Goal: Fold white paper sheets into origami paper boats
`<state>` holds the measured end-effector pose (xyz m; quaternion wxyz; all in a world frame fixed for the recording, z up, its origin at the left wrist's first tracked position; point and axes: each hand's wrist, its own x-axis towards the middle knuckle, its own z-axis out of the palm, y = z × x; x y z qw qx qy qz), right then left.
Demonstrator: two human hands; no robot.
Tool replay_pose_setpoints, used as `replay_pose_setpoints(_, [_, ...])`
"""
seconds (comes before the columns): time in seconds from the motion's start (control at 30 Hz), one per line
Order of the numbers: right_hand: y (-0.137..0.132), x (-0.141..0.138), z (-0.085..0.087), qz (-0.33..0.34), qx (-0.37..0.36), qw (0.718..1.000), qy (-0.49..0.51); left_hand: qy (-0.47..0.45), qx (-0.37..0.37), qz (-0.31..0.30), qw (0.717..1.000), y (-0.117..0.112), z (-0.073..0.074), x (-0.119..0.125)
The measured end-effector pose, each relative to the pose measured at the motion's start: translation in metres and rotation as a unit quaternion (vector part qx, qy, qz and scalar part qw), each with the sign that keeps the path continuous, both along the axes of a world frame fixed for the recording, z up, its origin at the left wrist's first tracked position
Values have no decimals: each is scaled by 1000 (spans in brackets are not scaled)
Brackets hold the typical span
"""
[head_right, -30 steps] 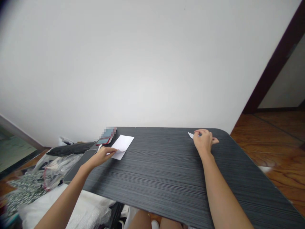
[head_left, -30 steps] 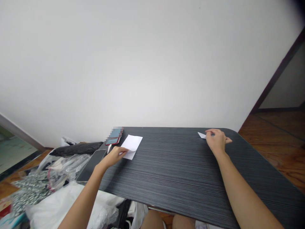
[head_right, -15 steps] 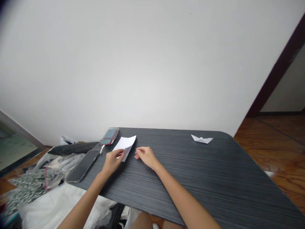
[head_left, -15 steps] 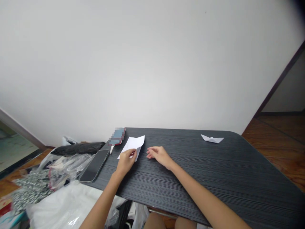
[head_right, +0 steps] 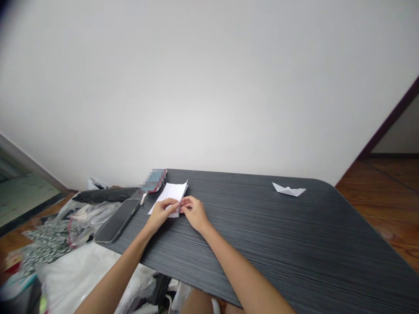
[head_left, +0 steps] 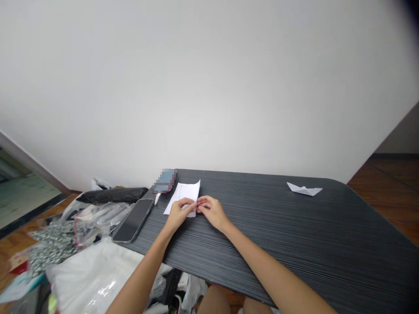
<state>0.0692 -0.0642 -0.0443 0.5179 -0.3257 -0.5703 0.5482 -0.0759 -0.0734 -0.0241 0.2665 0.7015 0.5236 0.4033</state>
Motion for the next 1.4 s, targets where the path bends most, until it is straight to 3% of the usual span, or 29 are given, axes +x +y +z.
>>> replay_pose_setpoints(0.33, [1, 1, -1, -14, -23, 1000, 3, -40, -39, -5, 998, 0, 0, -3])
replay_pose_setpoints(0.4, [1, 0, -1, -25, -29, 999, -4, -50, -32, 22, 998, -2, 0, -3])
replay_pose_setpoints(0.6, [-2, 2, 4, -53, 4, 996, -78, -45, 66, 188, 979, -9, 2, -8])
replay_pose_setpoints(0.73, [-8, 1, 4, -9, 121, 976, -183, -91, 93, 223, 966, -9, 9, -13])
replay_pose_setpoints(0.87, [-14, -2, 4, -20, 204, 933, -296, -127, 93, 184, 970, -4, 19, -15])
replay_pose_setpoints(0.97, [-12, -1, 5, -49, 201, 941, -268, -115, 62, 148, 980, -2, 30, -13])
replay_pose_setpoints(1.13, [-5, 15, 20, -186, 169, 956, -152, -132, 35, 104, 985, -7, 51, 2])
replay_pose_setpoints(1.27, [-9, 27, 33, -198, 195, 953, -123, -179, 6, 69, 981, -5, 57, 22])
replay_pose_setpoints(1.4, [-12, 31, 36, -184, 228, 946, -137, -249, 2, 60, 967, 9, 52, 45])
